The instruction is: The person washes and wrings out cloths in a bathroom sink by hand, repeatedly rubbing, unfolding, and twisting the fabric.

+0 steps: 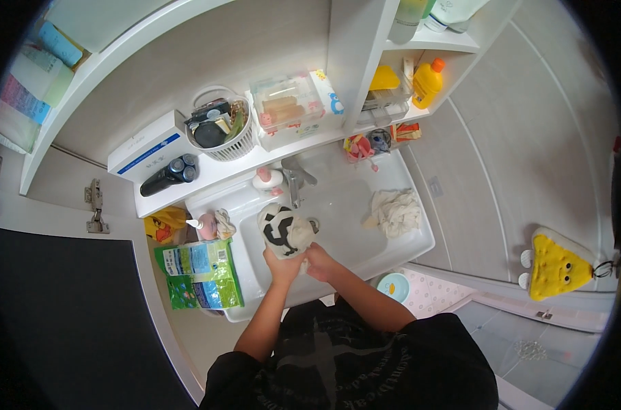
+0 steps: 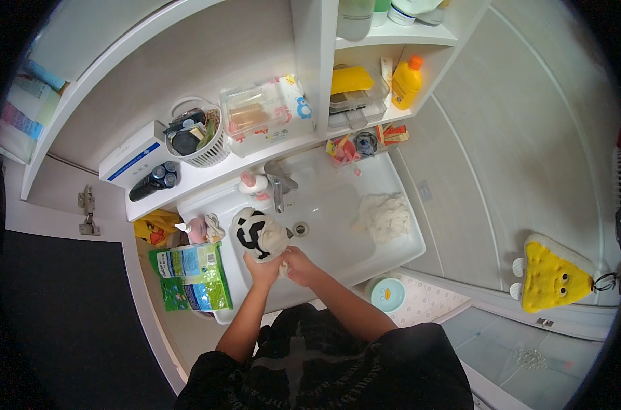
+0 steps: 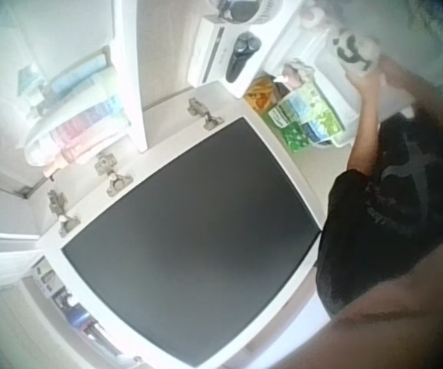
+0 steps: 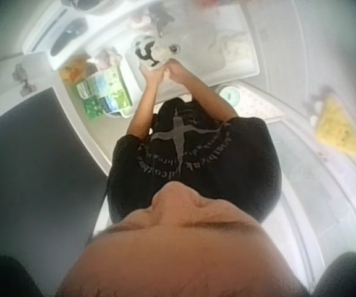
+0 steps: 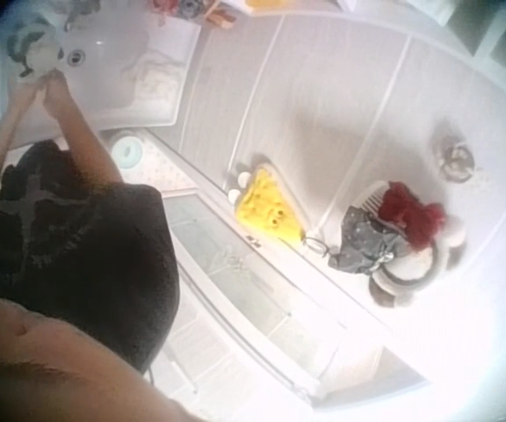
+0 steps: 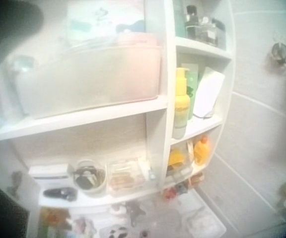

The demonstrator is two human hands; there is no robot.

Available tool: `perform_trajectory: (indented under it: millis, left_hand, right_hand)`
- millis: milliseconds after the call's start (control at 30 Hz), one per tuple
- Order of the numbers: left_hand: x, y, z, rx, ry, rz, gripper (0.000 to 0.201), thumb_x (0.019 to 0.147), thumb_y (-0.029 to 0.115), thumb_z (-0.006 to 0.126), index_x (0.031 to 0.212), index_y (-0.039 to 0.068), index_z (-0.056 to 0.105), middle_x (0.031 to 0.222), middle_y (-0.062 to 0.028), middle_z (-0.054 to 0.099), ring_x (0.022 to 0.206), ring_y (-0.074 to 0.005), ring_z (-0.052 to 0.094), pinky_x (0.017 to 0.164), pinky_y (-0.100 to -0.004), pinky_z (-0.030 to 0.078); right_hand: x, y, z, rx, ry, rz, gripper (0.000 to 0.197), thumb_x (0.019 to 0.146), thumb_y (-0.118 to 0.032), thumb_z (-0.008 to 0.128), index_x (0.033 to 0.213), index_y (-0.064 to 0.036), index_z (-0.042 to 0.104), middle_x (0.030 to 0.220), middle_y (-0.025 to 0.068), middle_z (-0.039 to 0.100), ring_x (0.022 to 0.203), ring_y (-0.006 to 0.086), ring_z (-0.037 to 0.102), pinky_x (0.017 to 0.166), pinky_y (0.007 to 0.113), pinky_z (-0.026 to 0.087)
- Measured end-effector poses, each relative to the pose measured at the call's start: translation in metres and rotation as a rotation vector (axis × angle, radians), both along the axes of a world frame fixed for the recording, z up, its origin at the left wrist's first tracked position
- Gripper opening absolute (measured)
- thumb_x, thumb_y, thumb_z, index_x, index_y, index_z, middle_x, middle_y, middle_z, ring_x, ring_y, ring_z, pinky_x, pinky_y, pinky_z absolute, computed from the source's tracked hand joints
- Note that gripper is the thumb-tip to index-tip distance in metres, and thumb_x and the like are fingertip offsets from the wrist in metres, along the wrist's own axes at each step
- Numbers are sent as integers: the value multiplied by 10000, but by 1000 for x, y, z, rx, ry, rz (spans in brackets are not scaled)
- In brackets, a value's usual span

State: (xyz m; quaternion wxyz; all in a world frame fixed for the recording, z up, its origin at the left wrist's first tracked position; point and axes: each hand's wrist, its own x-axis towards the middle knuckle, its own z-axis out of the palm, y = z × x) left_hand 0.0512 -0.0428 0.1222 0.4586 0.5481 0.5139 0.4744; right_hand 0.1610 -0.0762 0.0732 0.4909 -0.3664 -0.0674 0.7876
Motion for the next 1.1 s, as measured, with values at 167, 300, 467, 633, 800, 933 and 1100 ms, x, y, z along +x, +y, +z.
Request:
perform_trajectory:
  millis: [167, 300, 467, 633, 800, 933, 1100]
  left_hand:
    - [2, 12, 20, 27, 103, -47, 690, 573, 154, 901, 1172, 1, 594, 1064, -124, 710, 956, -199, 690, 854, -341, 544]
    - [15, 4, 11, 133, 114, 12, 682, 581, 149, 891, 1173, -4, 591, 1060, -118, 713, 960, -189, 687, 859, -332, 541]
    - [19, -7, 5, -21, 27, 54, 635, 622, 108, 867, 1185, 14, 588, 1098, -103, 694, 974, -200, 678, 877, -330, 529]
    - [17, -9, 2, 0, 21, 59, 643, 633, 97, 859, 1201, 14, 569, 1112, -109, 687, 989, -207, 673, 882, -337, 531]
    - [14, -9, 1, -83, -13, 57, 650, 632, 86, 857, 1206, 6, 563, 1129, -121, 680, 1015, -209, 665, 898, -331, 521]
    - [9, -7, -5, -137, -59, -32, 625, 649, 10, 817, 1220, 11, 564, 1154, -129, 668, 1061, -213, 649, 923, -339, 508]
    - [1, -1, 1, -513, -724, -117, 695, 724, -34, 631, 1388, -3, 426, 1257, -174, 614, 1136, -317, 619, 1010, -420, 483]
  right_hand:
    - [-4, 12, 26, -51, 448, -161, 402, 998, -258, 522, 1363, -91, 497, 1299, 35, 600, 1189, 192, 580, 991, 368, 484]
    - [-23, 12, 18, -88, -5, -270, 418, 995, -288, 528, 1367, -100, 493, 1307, 21, 592, 1215, 186, 559, 983, 352, 485]
    - [-22, 11, -6, -50, 71, -380, 377, 966, -227, 569, 1314, -87, 533, 1236, 47, 619, 1137, 167, 593, 952, 319, 481]
    - [-23, 14, -2, -123, -58, -354, 349, 963, -227, 565, 1275, -74, 549, 1186, 49, 628, 1072, 167, 606, 908, 320, 488]
    - [-22, 14, -2, -91, -209, -302, 323, 959, -227, 561, 1237, -61, 565, 1137, 51, 637, 1007, 166, 620, 863, 321, 495]
    - [-10, 14, 4, -120, -378, -272, 305, 957, -227, 558, 1206, -51, 578, 1098, 53, 644, 955, 166, 631, 828, 322, 501]
    - [8, 17, 7, -255, -14, -419, 301, 959, -287, 478, 1006, -20, 609, 969, 121, 642, 871, 248, 629, 813, 363, 521]
